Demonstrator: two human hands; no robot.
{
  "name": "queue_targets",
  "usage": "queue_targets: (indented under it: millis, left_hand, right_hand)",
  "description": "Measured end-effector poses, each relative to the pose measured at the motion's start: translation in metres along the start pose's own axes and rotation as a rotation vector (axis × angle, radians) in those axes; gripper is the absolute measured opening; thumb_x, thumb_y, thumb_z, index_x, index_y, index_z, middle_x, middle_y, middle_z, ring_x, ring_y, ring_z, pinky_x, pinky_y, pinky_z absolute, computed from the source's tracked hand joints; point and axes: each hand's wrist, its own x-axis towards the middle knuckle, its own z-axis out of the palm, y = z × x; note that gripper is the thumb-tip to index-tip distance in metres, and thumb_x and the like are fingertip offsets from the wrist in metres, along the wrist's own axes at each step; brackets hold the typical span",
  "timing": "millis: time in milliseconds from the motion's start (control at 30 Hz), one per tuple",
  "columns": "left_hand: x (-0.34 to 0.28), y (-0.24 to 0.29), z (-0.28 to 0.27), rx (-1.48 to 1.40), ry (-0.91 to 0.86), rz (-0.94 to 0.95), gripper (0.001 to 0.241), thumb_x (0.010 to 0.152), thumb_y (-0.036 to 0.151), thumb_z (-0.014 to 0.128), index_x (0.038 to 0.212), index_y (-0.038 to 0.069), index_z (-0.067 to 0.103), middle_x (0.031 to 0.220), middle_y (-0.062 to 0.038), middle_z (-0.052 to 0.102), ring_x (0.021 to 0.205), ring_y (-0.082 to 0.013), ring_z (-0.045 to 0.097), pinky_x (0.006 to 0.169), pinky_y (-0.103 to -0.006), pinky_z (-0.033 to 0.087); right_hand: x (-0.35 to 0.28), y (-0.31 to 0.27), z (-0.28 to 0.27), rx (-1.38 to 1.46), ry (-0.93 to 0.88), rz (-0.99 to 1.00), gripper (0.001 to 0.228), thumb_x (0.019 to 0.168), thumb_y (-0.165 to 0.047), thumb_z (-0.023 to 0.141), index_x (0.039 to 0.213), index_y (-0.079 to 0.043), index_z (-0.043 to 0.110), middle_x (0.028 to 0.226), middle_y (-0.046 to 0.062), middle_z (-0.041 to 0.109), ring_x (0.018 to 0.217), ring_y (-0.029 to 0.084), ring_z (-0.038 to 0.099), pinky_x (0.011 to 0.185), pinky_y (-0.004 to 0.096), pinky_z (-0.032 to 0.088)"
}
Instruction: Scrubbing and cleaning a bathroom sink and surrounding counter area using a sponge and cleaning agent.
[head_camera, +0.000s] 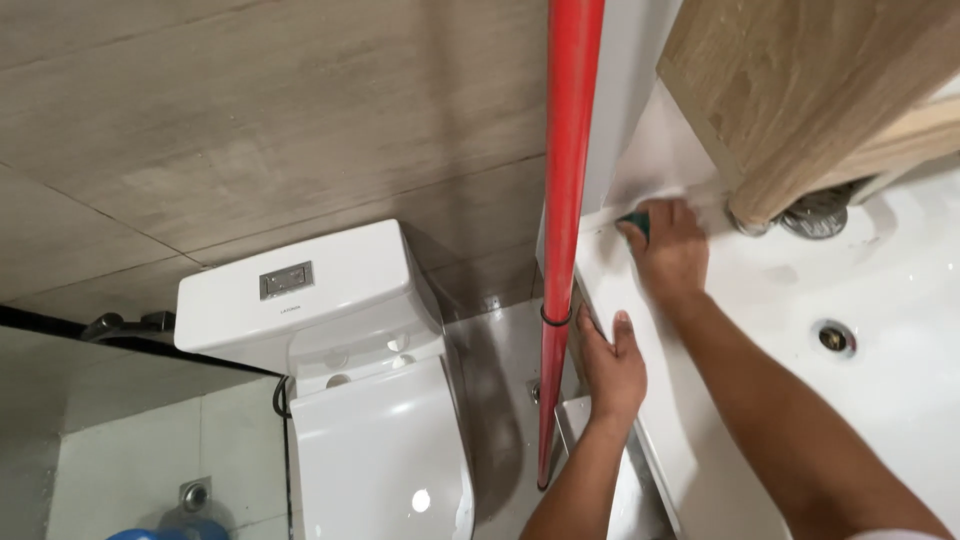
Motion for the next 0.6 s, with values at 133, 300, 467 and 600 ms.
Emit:
queue_targets:
  millis: [133,300,467,600]
  left_hand:
    - [0.011,-0.021,0.008,-0.058,0.011,-0.012,0.067,0.105,0.024,0.053,0.154,-0.006,0.021,0.153,-0.024,0.043,0.139,-0.0286,0.051,0.116,-0.0357,0.040]
    - [0.006,-0.004,0.001,-0.135,-0.050,-0.034,0.065,0.102,0.025,0.051,0.154,-0.002,0.023,0.150,-0.021,0.047,0.135,-0.0289,0.055,0.112,-0.0362,0.043]
    - [0.011,0.001,0.004,0.071,0.013,-0.064,0.065,0.101,0.028,0.053,0.152,-0.003,0.028,0.146,-0.023,0.052,0.133,-0.0306,0.057,0.112,-0.0370,0.042]
    - [0.013,-0.028,0.010,0.047,0.054,0.125,0.062,0.105,0.026,0.055,0.150,-0.010,0.031,0.149,-0.029,0.048,0.138,-0.0376,0.051,0.115,-0.0409,0.038]
  right_hand:
    - [0.017,-0.007,0.023,0.399,0.003,0.102,0.022,0.103,-0.029,0.071,0.112,-0.009,0.065,0.104,0.009,0.071,0.098,0.030,0.067,0.092,0.047,0.047]
    - [0.020,-0.048,0.008,0.259,-0.087,0.143,0.017,0.101,-0.028,0.068,0.107,-0.013,0.069,0.095,0.007,0.075,0.094,0.029,0.067,0.091,0.048,0.039]
    - [0.029,-0.043,0.001,0.230,-0.097,0.201,0.012,0.098,-0.023,0.066,0.102,-0.017,0.075,0.092,0.005,0.077,0.093,0.028,0.065,0.088,0.046,0.034]
    - [0.016,0.012,0.022,0.250,0.006,0.083,0.011,0.100,-0.023,0.067,0.100,-0.013,0.073,0.095,0.007,0.074,0.092,0.026,0.065,0.086,0.044,0.039]
